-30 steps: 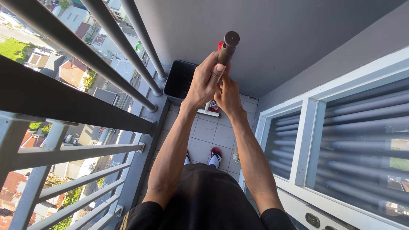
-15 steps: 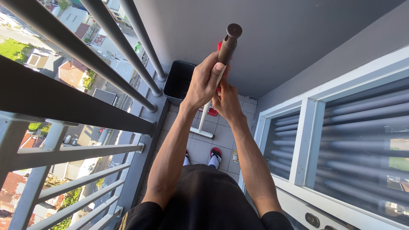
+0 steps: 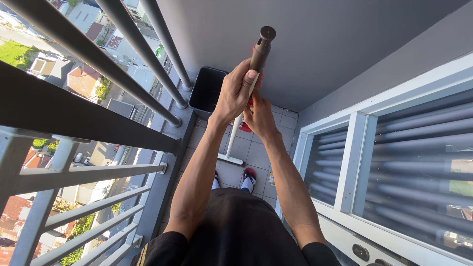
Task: Assemble a floor mop on a balcony.
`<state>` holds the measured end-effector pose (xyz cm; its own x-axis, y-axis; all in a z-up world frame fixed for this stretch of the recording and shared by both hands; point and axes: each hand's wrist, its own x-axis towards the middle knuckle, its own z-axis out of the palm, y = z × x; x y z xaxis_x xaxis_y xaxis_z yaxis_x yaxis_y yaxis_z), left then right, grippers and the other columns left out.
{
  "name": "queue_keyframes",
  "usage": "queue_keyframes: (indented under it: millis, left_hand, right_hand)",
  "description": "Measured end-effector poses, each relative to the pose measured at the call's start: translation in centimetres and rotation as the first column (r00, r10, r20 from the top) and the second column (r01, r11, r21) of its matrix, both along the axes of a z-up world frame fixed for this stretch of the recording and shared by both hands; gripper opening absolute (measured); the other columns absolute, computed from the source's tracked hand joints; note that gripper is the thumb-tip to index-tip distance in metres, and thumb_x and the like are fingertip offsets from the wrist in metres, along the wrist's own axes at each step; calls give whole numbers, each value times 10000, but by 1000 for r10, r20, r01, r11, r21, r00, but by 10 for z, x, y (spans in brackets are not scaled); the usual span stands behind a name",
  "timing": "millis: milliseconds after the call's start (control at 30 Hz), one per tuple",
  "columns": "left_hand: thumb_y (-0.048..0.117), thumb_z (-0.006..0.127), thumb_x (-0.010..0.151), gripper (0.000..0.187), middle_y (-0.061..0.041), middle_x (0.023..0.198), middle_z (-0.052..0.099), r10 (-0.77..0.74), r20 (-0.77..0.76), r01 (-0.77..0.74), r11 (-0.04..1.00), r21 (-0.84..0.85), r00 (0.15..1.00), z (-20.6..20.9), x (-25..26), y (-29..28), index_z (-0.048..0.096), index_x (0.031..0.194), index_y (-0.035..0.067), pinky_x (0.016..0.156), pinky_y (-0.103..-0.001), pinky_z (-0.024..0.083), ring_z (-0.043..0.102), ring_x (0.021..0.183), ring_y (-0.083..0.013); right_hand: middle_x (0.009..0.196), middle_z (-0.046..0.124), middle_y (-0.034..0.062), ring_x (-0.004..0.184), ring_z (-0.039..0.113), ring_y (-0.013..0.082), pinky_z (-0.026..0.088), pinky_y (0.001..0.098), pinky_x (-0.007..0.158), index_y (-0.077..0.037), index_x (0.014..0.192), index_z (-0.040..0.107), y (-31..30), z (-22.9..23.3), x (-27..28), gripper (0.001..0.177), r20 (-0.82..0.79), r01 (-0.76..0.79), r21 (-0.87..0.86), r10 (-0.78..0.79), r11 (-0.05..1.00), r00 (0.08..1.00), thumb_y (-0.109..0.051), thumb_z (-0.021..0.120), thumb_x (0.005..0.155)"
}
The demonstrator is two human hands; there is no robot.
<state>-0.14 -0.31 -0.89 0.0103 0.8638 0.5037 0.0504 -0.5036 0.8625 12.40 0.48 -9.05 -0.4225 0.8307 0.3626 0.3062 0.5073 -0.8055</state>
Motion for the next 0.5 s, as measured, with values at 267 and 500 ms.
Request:
queue_keyframes:
  millis: [267,500]
  left_hand:
    - [529,421,1110,593,-45,930,635,21,-13,-21,999,29,1000,4,-1,1,597,1340,12,742,-326,607,675,837,-141]
    - [539,420,1107,606,-51,937,644,42,-15,-41,998,46,999,5,-2,1,596,1361,18,734,-332,617,691,850,-148]
  right_hand:
    - [908,699,141,718,762,256,652,298,587,56,1346,452,12,-14,2,372,9,26,98,-27,995,1000,-84,584,1028]
    - [844,703,122,640,753,240,634,294,550,48,1326,460,14,-8,-1,353,22,50,65,-52,997,998,-32,579,1003]
